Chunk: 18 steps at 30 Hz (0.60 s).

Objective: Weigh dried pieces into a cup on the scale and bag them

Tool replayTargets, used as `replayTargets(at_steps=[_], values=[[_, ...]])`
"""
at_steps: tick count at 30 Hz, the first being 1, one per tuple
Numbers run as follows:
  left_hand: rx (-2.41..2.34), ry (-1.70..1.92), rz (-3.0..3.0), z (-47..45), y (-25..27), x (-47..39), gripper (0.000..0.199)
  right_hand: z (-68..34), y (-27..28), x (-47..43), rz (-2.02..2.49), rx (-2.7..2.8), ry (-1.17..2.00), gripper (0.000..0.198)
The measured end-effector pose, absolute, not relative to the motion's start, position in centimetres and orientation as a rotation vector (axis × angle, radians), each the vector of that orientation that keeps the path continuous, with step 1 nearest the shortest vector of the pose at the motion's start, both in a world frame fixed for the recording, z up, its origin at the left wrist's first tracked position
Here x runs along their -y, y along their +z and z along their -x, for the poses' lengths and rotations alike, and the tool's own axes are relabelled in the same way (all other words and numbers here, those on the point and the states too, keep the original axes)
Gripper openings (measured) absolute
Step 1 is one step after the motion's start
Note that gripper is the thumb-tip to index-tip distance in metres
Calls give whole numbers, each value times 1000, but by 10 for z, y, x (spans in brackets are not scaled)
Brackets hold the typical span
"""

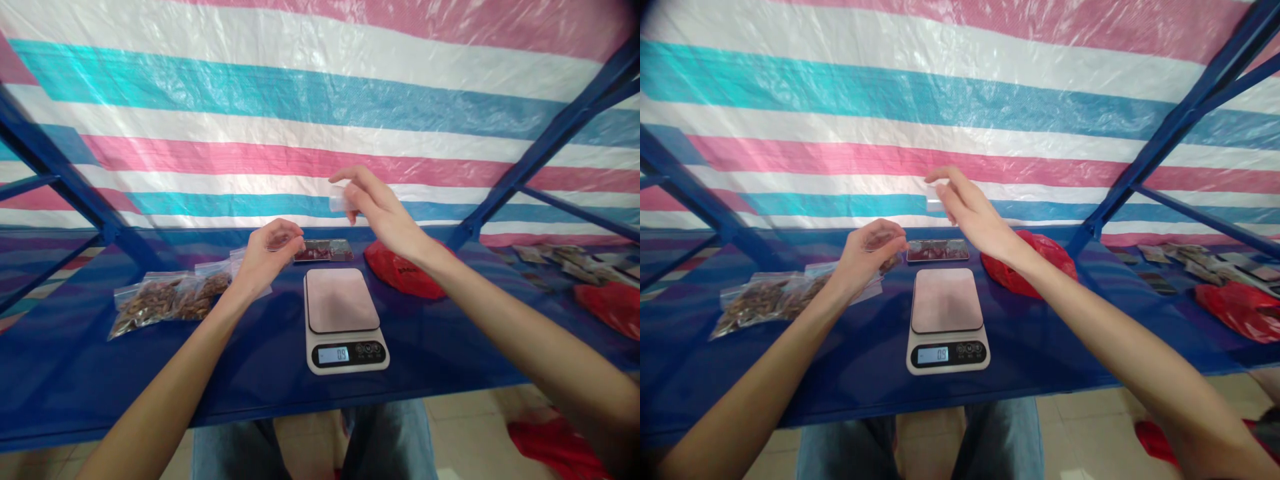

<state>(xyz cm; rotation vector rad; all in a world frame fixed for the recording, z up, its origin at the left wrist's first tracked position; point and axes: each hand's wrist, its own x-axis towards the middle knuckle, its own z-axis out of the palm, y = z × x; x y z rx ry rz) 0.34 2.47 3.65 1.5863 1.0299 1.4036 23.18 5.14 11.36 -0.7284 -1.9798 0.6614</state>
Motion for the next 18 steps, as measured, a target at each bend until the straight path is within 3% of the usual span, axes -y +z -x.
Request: replayTargets(at_steps=[5, 9, 18], values=[[-885, 1391, -1496, -4, 35, -25, 20, -271, 55, -45, 783, 1496, 1067, 41], [-748, 1375, -1287, -4, 33, -27, 29, -295, 20, -42, 809, 1462, 1151, 37], [-772, 1336, -1143, -2, 22, -34, 35, -322, 10, -43, 1280, 2221, 360, 32]])
